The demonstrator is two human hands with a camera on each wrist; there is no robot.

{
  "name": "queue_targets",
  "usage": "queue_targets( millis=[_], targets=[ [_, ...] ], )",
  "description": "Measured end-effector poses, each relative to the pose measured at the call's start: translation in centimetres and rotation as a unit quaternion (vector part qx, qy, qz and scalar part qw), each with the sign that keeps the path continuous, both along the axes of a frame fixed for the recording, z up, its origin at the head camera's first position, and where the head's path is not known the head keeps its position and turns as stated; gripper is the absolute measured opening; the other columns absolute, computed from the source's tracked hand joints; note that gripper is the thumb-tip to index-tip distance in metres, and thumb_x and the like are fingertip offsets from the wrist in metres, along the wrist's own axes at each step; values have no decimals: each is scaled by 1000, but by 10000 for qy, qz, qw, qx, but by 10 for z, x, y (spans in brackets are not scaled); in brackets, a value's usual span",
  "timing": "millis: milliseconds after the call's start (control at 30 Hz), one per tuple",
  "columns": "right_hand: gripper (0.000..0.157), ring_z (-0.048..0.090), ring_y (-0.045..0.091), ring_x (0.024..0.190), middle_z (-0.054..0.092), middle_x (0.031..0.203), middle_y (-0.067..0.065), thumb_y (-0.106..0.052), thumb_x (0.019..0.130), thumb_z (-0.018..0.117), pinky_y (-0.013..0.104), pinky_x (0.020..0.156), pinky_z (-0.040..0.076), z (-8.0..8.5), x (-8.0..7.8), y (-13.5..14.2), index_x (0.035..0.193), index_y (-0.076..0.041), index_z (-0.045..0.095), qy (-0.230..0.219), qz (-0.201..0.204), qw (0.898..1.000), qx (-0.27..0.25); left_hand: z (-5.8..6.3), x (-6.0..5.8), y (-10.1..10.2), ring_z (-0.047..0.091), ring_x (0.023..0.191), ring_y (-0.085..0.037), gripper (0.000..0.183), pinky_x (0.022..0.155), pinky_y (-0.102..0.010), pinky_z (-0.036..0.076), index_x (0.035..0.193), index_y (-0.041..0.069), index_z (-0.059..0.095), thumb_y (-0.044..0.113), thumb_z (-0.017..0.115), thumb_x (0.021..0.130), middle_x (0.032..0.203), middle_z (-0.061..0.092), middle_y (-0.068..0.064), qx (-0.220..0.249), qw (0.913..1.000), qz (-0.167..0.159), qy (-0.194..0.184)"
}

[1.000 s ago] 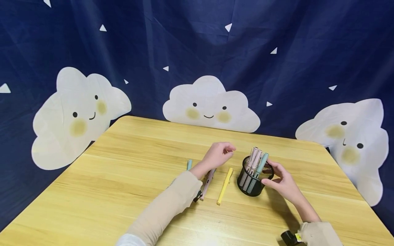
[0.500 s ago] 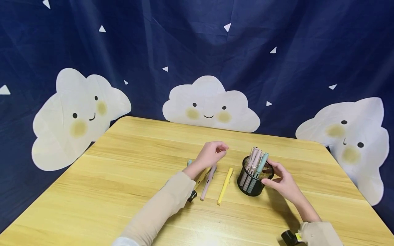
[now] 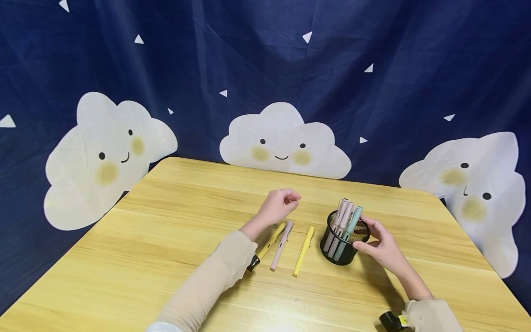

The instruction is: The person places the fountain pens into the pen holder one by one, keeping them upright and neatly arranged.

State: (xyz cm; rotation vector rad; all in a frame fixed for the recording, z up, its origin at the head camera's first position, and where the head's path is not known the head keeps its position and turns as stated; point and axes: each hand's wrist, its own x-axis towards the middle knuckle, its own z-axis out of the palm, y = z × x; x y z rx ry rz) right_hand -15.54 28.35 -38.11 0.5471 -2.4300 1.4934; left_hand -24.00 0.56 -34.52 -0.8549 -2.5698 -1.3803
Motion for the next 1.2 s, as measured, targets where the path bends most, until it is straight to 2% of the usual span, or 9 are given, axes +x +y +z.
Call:
queue_targets(
  millis=[67,167,267,333,1100,1167,1200],
  targets=[
    [57,46,-6,102,46,118,-14,5,76,65,21,67,50,0,0,0,125,12,37,6,-7,10000,7,-1,-1,-1,56,75,-16,16,66,-19,45,99,-1,63,3,57,85,89,63,-7,-17,10000,13,33],
    [57,45,-6,102,47,124,9,5,76,65,21,67,50,0,0,0,125,12,37,7,-40,10000,63,-2,-3,-4,56,75,-16,15,66,-19,45,98,0,64,3,57,85,88,64,-7,-39,10000,45,66],
    [57,45,-6,102,40,124,32,5,76,65,21,67,50,0,0,0,125,12,37,-8,-71,9999,117,-4,-4,-7,55,74,-14,15,66,-19,45,98,1,64,4,58,84,88,64,-6,-41,9999,81,67],
    [57,46,-6,101,37,123,36,5,76,65,21,67,50,0,0,0,125,12,37,-24,-73,9999,125,-5,-5,-9,55,74,-14,15,66,-19,45,98,1,64,4,58,84,88,64,-6,-49,9999,100,58],
    [57,42,-10,103,36,124,37,6,76,65,19,68,49,1,-1,0,125,13,36,34,-31,9998,198,-8,-3,-36,56,75,-18,13,67,-23,46,94,0,64,3,58,83,85,63,-7,42,9994,350,-12],
    [57,42,-9,103,40,125,32,5,76,65,19,68,49,0,-1,0,125,13,36,50,-40,9998,196,-8,-3,-38,56,75,-18,13,67,-23,46,94,0,64,3,58,83,85,63,-7,23,9992,395,-39],
    [57,43,-9,103,42,126,25,5,76,65,19,68,49,0,-1,0,125,12,36,58,-38,9998,191,-8,-3,-39,56,75,-18,13,67,-23,46,94,0,64,3,58,83,84,63,-6,19,9991,413,-55]
  ],
)
